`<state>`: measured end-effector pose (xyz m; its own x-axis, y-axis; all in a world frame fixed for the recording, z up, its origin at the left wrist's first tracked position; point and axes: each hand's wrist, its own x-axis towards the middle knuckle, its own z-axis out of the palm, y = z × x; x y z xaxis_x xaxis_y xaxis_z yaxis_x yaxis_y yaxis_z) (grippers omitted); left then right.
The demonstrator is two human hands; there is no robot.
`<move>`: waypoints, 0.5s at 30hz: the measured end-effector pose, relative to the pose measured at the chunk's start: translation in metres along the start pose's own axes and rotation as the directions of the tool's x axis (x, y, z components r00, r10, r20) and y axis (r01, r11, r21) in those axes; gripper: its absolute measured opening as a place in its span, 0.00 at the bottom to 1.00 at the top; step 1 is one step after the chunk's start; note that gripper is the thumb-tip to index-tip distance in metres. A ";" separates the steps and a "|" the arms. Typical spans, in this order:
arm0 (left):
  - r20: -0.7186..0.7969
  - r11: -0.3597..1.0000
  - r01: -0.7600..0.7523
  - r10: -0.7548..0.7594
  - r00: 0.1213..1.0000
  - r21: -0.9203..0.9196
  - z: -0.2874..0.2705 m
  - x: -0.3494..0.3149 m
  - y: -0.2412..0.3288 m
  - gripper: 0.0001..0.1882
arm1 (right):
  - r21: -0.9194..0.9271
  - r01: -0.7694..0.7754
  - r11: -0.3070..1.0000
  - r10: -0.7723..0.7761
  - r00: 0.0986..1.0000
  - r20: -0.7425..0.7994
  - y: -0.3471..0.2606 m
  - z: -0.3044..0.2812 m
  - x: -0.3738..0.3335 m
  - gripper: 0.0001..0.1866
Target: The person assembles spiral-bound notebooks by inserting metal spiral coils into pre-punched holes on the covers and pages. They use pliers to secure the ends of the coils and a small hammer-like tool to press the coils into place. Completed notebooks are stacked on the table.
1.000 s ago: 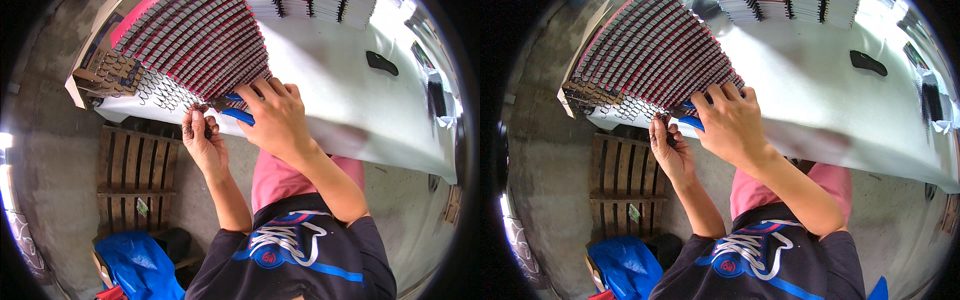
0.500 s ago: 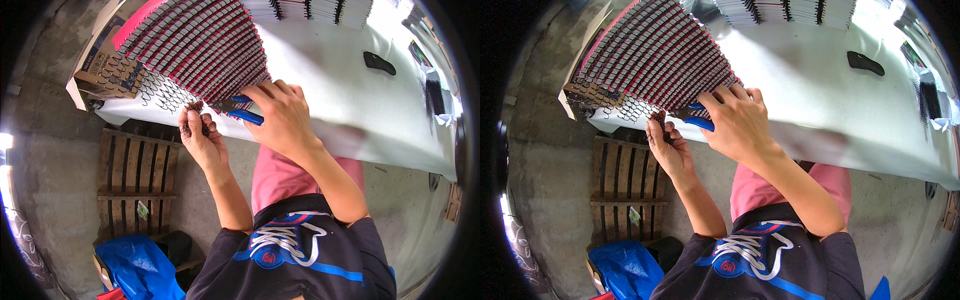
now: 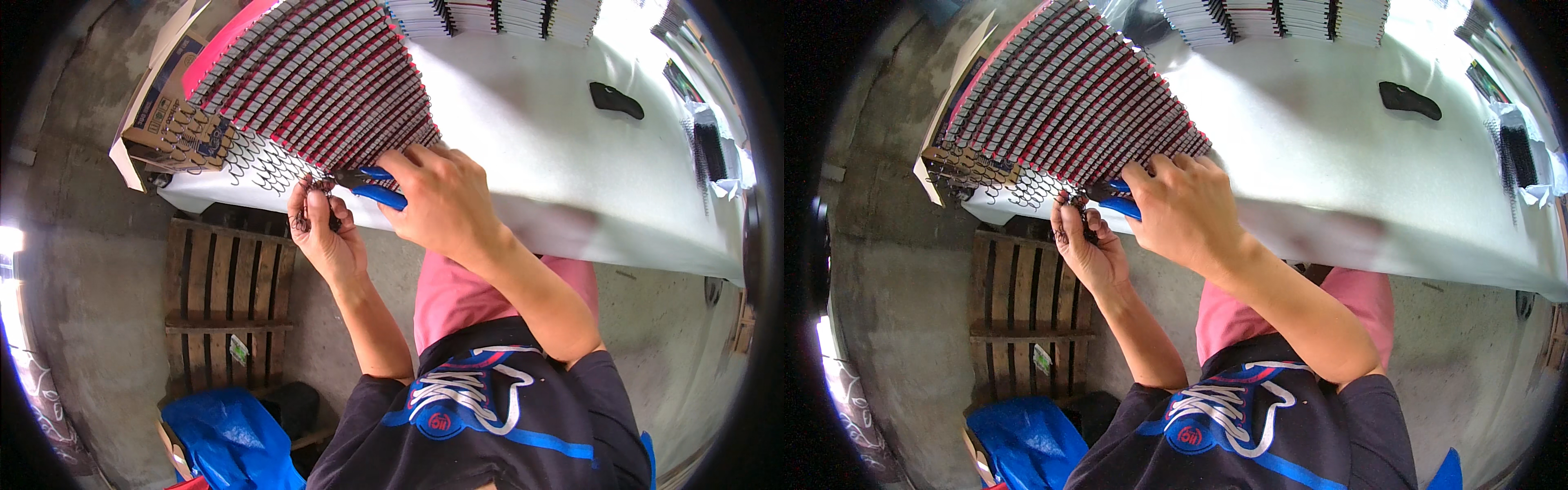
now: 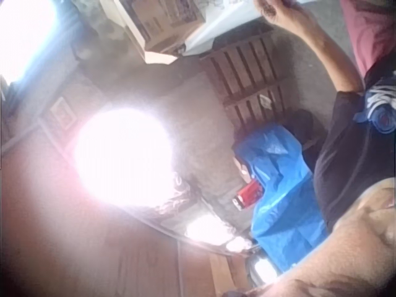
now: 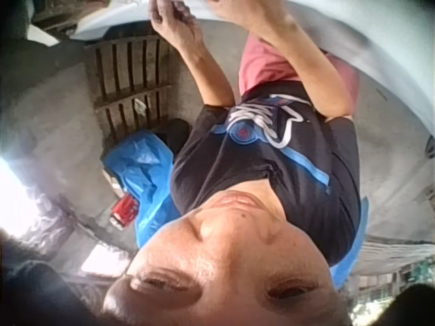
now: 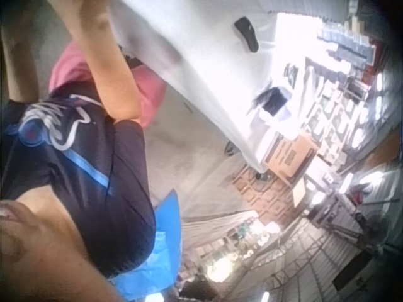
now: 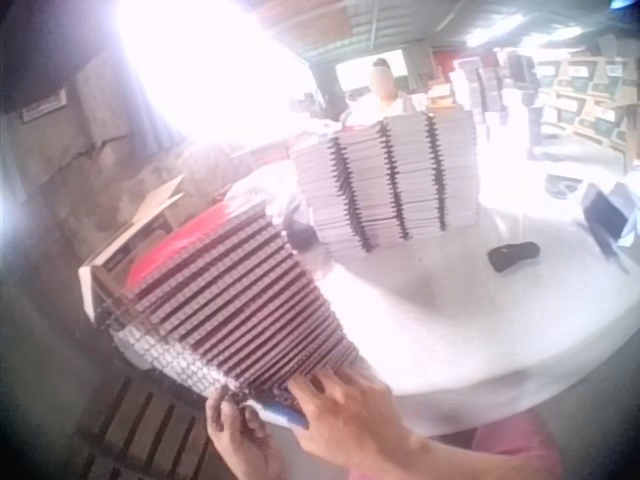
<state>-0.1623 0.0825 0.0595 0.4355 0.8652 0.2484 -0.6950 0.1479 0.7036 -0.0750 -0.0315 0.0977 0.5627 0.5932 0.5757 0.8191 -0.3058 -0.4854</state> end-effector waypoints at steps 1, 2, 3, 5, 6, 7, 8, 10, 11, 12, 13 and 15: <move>-0.001 1.000 -0.007 0.007 1.000 0.011 0.002 0.000 -0.001 0.13 | 0.031 -0.032 0.999 0.031 0.999 0.034 0.003 0.002 -0.001 0.11; -0.001 1.000 -0.014 0.014 1.000 0.023 0.004 -0.001 -0.002 0.13 | 0.060 -0.064 0.996 0.060 0.996 0.069 0.005 0.003 -0.001 0.10; -0.006 0.999 -0.025 0.025 1.000 0.039 0.004 -0.001 -0.002 0.12 | 0.071 -0.081 0.994 0.074 0.993 0.090 0.005 0.001 -0.002 0.10; -0.024 0.996 -0.042 0.044 0.999 0.077 0.006 -0.003 0.003 0.12 | 0.091 -0.115 0.989 0.102 0.986 0.132 0.004 -0.006 -0.005 0.10; -0.034 0.994 -0.048 0.052 0.998 0.096 0.006 -0.004 0.004 0.11 | 0.068 -0.071 0.995 0.065 0.995 0.078 0.004 -0.009 -0.006 0.11; -0.044 0.991 -0.064 0.070 0.997 0.120 0.006 -0.003 0.005 0.12 | 0.042 -0.027 0.999 0.026 0.999 0.026 0.004 -0.012 -0.006 0.11; -0.025 0.993 -0.049 0.052 0.998 0.103 0.005 -0.003 0.006 0.12 | 0.014 0.015 1.000 -0.014 1.000 -0.025 0.004 -0.013 -0.006 0.11; 0.020 0.997 -0.019 0.017 1.000 0.076 0.006 -0.004 0.011 0.13 | -0.054 0.047 0.997 -0.053 0.992 -0.114 0.002 -0.016 -0.002 0.12; 0.019 0.996 -0.019 0.018 1.000 0.084 0.007 -0.005 0.013 0.13 | -0.089 0.060 0.994 -0.074 0.985 -0.157 0.001 -0.015 0.000 0.13; 0.020 0.996 -0.019 0.017 1.000 0.087 0.009 -0.005 0.014 0.13 | -0.088 0.055 0.995 -0.068 0.986 -0.152 0.000 -0.015 0.001 0.14; 0.021 0.996 -0.018 0.016 1.000 0.090 0.010 -0.005 0.015 0.13 | -0.086 0.049 0.995 -0.062 0.987 -0.148 -0.002 -0.015 0.002 0.14; 0.025 0.989 -0.033 0.030 0.999 0.146 0.013 -0.005 0.016 0.13 | -0.095 0.050 0.994 -0.063 0.987 -0.148 -0.003 -0.013 0.003 0.15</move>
<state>-0.1676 0.0742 0.0782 0.4288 0.8569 0.2860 -0.6183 0.0475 0.7845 -0.0743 -0.0381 0.1095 0.5199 0.4950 0.6962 0.8529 -0.3456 -0.3912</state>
